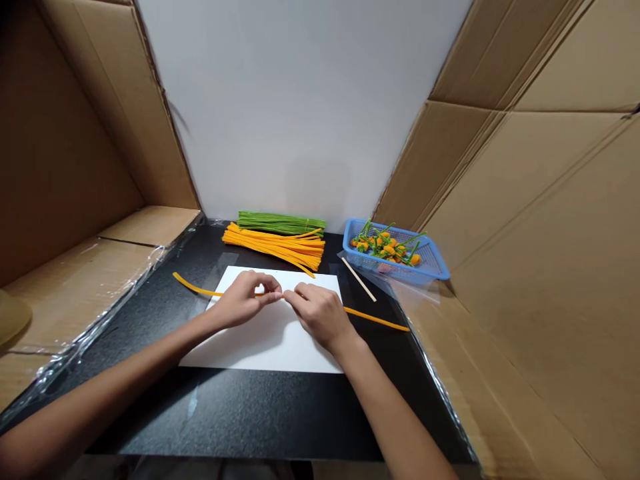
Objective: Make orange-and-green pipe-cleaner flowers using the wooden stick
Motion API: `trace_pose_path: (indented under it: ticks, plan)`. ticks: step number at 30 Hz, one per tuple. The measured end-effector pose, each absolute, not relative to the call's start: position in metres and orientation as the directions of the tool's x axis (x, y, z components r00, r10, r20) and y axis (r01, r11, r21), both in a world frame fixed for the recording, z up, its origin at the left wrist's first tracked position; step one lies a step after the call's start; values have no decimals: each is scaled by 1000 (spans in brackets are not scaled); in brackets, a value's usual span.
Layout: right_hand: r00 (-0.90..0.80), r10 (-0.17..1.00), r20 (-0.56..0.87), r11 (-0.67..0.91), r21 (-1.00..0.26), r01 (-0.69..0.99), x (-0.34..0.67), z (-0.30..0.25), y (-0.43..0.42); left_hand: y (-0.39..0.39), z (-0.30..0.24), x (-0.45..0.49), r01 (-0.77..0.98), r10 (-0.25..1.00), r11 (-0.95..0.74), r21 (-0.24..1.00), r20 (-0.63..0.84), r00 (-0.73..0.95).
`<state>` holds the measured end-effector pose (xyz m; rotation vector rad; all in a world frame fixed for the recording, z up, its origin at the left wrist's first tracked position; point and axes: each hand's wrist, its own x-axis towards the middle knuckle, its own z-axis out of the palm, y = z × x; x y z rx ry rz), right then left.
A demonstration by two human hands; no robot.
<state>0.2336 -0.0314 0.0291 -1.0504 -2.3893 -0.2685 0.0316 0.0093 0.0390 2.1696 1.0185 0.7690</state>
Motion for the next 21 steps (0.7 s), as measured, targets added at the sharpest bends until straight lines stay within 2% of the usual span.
trace_pose_path:
  ticks: [2, 4, 7, 10, 13, 16, 18, 21]
  plan:
    - [-605, 591, 533, 702, 29, 711, 234, 29, -31, 10, 43, 30, 418, 801, -472, 777, 180, 570]
    - [-601, 609, 519, 713, -25, 701, 232, 29, -31, 11, 42, 29, 403, 795, -450, 797, 152, 588]
    - [-513, 700, 497, 686, -266, 677, 225, 27, -32, 13, 35, 30, 404, 810, -432, 807, 150, 567]
    - [-359, 819, 447, 566, -531, 630, 219, 30, -33, 10, 29, 34, 427, 817, -507, 749, 260, 515]
    - [-231, 921, 315, 390, -746, 540, 218, 37, -34, 5, 25, 38, 435, 734, -675, 595, 481, 479]
    - [-199, 974, 104, 167, -929, 329, 219, 44, -34, -1, 22, 39, 418, 584, -808, 415, 652, 483]
    - [-219, 974, -61, -22, -985, 173, 220, 47, -35, -3, 20, 38, 411, 477, -866, 286, 718, 506]
    - [-286, 926, -248, -247, -968, 39, 223, 49, -34, -2, 18, 35, 365, 294, -928, 75, 751, 591]
